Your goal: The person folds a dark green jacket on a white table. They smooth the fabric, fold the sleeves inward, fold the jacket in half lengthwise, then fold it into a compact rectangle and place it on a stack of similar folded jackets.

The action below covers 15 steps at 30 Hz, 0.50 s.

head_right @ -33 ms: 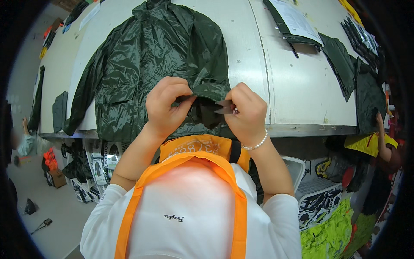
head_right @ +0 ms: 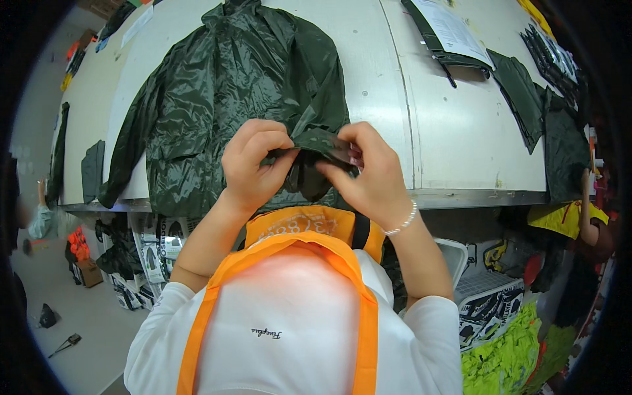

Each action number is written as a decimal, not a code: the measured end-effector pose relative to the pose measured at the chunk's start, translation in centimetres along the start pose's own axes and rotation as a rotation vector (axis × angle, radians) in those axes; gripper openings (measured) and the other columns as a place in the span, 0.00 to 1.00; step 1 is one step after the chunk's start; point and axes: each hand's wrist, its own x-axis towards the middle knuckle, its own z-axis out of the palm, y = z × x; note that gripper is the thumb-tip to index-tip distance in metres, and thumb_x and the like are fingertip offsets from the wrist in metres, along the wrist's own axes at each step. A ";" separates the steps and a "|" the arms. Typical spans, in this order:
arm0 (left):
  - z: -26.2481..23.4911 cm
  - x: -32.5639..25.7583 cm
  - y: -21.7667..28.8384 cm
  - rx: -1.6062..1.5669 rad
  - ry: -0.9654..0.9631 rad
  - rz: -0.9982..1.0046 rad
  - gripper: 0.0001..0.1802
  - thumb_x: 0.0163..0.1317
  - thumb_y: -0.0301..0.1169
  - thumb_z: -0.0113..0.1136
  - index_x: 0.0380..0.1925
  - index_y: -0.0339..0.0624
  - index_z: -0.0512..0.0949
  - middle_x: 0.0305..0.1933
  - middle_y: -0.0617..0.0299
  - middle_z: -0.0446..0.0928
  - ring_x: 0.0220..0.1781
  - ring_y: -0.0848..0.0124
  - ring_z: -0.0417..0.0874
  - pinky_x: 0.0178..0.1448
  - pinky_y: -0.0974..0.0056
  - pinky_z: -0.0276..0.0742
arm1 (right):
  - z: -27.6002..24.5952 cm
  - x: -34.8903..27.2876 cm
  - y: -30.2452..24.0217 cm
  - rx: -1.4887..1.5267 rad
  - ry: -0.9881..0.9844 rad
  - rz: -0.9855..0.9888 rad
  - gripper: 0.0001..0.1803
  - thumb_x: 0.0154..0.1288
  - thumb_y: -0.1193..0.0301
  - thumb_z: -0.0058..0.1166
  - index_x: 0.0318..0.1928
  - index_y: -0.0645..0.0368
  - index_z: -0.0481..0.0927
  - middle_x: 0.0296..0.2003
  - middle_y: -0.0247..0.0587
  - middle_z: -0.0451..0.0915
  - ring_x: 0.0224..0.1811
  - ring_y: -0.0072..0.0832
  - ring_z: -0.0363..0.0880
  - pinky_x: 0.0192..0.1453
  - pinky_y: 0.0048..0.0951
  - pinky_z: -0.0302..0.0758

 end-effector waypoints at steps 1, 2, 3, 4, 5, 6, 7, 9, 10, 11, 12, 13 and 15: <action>-0.2 0.0 -0.1 0.012 0.002 0.005 0.18 0.35 0.15 0.68 0.27 0.41 0.73 0.29 0.59 0.76 0.28 0.63 0.77 0.30 0.66 0.73 | -0.3 -0.3 -0.6 0.099 -0.046 0.100 0.16 0.58 0.76 0.60 0.45 0.60 0.69 0.30 0.34 0.72 0.31 0.17 0.67 0.36 0.19 0.68; -0.4 -0.2 -0.1 0.024 0.003 0.010 0.18 0.35 0.15 0.68 0.26 0.41 0.73 0.29 0.59 0.76 0.29 0.63 0.77 0.31 0.66 0.72 | -0.7 -0.5 -0.2 0.160 -0.070 0.132 0.15 0.60 0.75 0.58 0.45 0.61 0.68 0.31 0.34 0.72 0.31 0.17 0.67 0.37 0.19 0.68; -0.4 -0.3 -0.1 0.031 0.006 0.015 0.18 0.34 0.15 0.68 0.26 0.42 0.73 0.29 0.60 0.76 0.29 0.63 0.76 0.31 0.65 0.72 | -1.3 -0.8 0.3 0.217 -0.094 0.166 0.14 0.62 0.74 0.56 0.46 0.61 0.68 0.31 0.34 0.72 0.32 0.17 0.68 0.37 0.19 0.68; -0.5 -0.3 -0.1 0.034 0.009 0.030 0.18 0.34 0.15 0.68 0.25 0.42 0.73 0.28 0.60 0.76 0.28 0.64 0.76 0.32 0.65 0.71 | -1.5 -0.9 0.5 0.275 -0.118 0.199 0.14 0.63 0.73 0.55 0.46 0.61 0.68 0.32 0.33 0.72 0.33 0.17 0.68 0.38 0.19 0.68; -0.7 -0.3 -0.1 0.037 0.012 0.046 0.18 0.33 0.15 0.68 0.25 0.43 0.73 0.28 0.61 0.76 0.28 0.64 0.76 0.32 0.65 0.70 | -1.4 -0.8 0.4 0.244 -0.144 0.173 0.10 0.67 0.72 0.51 0.45 0.63 0.69 0.31 0.33 0.73 0.32 0.16 0.68 0.37 0.18 0.68; -0.6 -0.3 -0.1 0.034 0.018 0.061 0.18 0.33 0.15 0.68 0.24 0.43 0.72 0.28 0.62 0.76 0.28 0.64 0.75 0.33 0.65 0.69 | -1.3 -0.7 0.4 0.278 -0.171 0.181 0.10 0.67 0.72 0.51 0.44 0.63 0.69 0.31 0.33 0.73 0.32 0.16 0.68 0.37 0.18 0.68; -0.5 -0.3 0.0 0.037 0.021 0.070 0.18 0.33 0.15 0.68 0.23 0.44 0.72 0.28 0.63 0.77 0.28 0.65 0.75 0.33 0.65 0.68 | -1.1 -0.7 0.4 0.312 -0.199 0.189 0.09 0.67 0.72 0.52 0.43 0.63 0.70 0.31 0.33 0.73 0.32 0.15 0.68 0.37 0.18 0.68; -0.5 -0.4 0.1 0.048 0.029 0.086 0.18 0.32 0.15 0.68 0.22 0.45 0.72 0.27 0.64 0.77 0.27 0.66 0.74 0.33 0.65 0.67 | -0.8 -0.7 0.5 0.340 -0.213 0.174 0.08 0.66 0.73 0.52 0.41 0.64 0.71 0.31 0.33 0.74 0.31 0.15 0.68 0.35 0.17 0.68; -0.5 -0.4 0.1 0.045 0.031 0.081 0.18 0.31 0.15 0.68 0.22 0.45 0.72 0.27 0.64 0.77 0.27 0.66 0.74 0.33 0.66 0.66 | -0.6 -0.7 0.5 0.335 -0.200 0.163 0.08 0.66 0.73 0.53 0.41 0.64 0.71 0.31 0.33 0.74 0.30 0.15 0.68 0.35 0.17 0.68; -0.4 -0.4 0.2 0.043 0.034 0.076 0.18 0.31 0.15 0.68 0.21 0.45 0.71 0.27 0.64 0.77 0.27 0.66 0.74 0.33 0.66 0.66 | -0.4 -0.7 0.6 0.330 -0.187 0.152 0.08 0.66 0.73 0.53 0.41 0.64 0.72 0.30 0.33 0.74 0.30 0.15 0.68 0.35 0.17 0.68; -0.4 -0.4 0.2 0.041 0.038 0.071 0.18 0.31 0.15 0.68 0.21 0.46 0.71 0.27 0.64 0.77 0.27 0.67 0.74 0.33 0.66 0.66 | -0.4 -0.7 0.6 0.324 -0.176 0.141 0.08 0.65 0.73 0.53 0.40 0.63 0.72 0.30 0.33 0.74 0.30 0.15 0.69 0.35 0.17 0.68; -0.3 -0.4 0.3 0.036 0.045 0.066 0.18 0.30 0.15 0.68 0.21 0.46 0.71 0.27 0.64 0.77 0.27 0.67 0.74 0.33 0.66 0.66 | -0.4 -0.7 0.6 0.296 -0.188 0.153 0.07 0.65 0.73 0.54 0.40 0.63 0.72 0.30 0.33 0.74 0.30 0.15 0.69 0.34 0.17 0.69; -0.3 -0.5 0.5 0.029 0.061 0.053 0.18 0.30 0.15 0.68 0.21 0.46 0.71 0.27 0.65 0.77 0.27 0.67 0.74 0.33 0.66 0.65 | -0.5 -0.6 0.6 0.239 -0.216 0.175 0.07 0.63 0.74 0.55 0.39 0.63 0.73 0.29 0.33 0.75 0.29 0.15 0.70 0.34 0.17 0.69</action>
